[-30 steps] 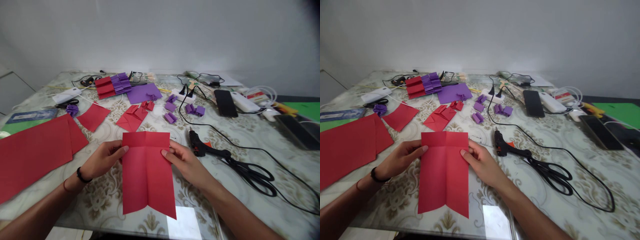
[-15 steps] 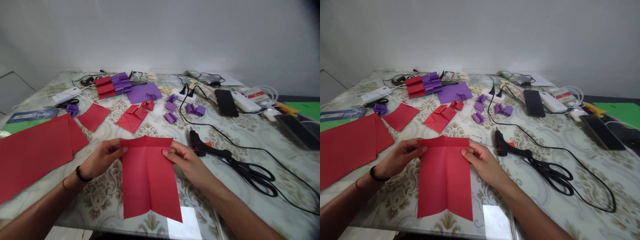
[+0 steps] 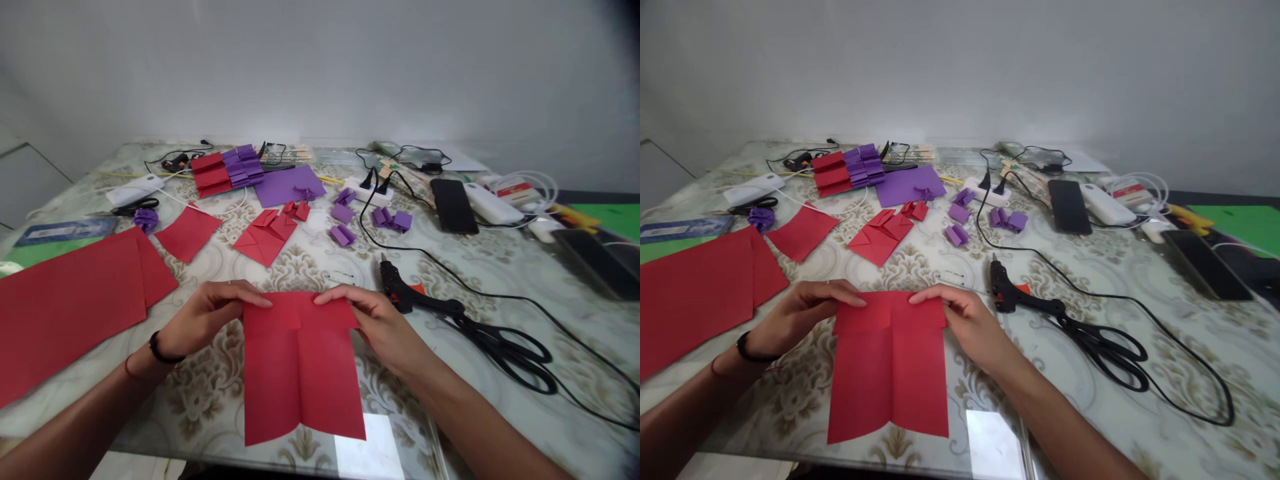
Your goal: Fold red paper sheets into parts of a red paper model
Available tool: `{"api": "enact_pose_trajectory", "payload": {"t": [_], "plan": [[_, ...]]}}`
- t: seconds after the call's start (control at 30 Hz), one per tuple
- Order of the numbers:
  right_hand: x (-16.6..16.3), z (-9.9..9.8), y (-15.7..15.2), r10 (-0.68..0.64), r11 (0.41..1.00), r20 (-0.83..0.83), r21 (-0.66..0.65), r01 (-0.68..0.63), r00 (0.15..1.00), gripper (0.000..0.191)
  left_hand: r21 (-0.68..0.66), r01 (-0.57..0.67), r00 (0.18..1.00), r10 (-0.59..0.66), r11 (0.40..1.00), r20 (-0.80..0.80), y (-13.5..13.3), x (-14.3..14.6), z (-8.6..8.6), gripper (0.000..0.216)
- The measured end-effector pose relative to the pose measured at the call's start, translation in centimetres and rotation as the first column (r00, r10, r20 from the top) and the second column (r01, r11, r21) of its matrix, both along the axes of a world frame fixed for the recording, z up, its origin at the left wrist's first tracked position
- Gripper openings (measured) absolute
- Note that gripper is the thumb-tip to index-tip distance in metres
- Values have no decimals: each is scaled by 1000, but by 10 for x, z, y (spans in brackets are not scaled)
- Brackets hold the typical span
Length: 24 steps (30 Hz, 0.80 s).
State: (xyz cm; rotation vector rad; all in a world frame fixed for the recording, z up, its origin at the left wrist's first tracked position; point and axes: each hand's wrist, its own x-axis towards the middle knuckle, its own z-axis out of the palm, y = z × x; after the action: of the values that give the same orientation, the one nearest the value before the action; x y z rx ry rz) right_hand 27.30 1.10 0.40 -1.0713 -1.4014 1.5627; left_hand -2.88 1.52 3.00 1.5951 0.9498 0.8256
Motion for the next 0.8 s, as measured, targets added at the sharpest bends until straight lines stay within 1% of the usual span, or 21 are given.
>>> {"api": "enact_pose_trajectory", "payload": {"t": [0.1,0.17,0.33,0.4,0.43,0.5,0.57,0.63,0.7,0.8], "plan": [[1,0,-1,-8,1000,40,17,8,999,26,-31,-3,1000,3,1000,11,-1,0,1,32],[2,0,-1,-11,1000,42,7,10,999,29,-56,-14,1000,15,998,14,-2,-1,1,32],[3,4,0,29,999,-84,-25,-31,996,35,-72,-6,998,11,997,57,-2,-2,2,34],[2,6,-1,28,999,-92,-26,-31,995,34,-79,-24,999,27,997,46,-3,0,3,33],[1,6,-1,22,1000,-61,-19,-23,998,32,-85,-40,999,42,996,22,-3,2,4,30],[-1,9,-1,9,1000,54,16,-10,998,26,-112,-70,997,67,991,-34,-3,6,3,22],[-3,11,-1,2,998,169,62,-13,986,21,-139,-88,994,78,986,-76,-4,9,1,22],[-5,13,-1,1,995,238,99,-25,971,20,-94,-95,990,84,991,-114,-3,10,-3,18],[-7,13,0,-11,988,283,154,-34,959,17,27,-82,981,86,996,-173,-1,11,-7,13],[-11,11,0,-33,965,347,255,-61,937,15,192,-48,959,99,980,-266,0,11,-11,18]]}}
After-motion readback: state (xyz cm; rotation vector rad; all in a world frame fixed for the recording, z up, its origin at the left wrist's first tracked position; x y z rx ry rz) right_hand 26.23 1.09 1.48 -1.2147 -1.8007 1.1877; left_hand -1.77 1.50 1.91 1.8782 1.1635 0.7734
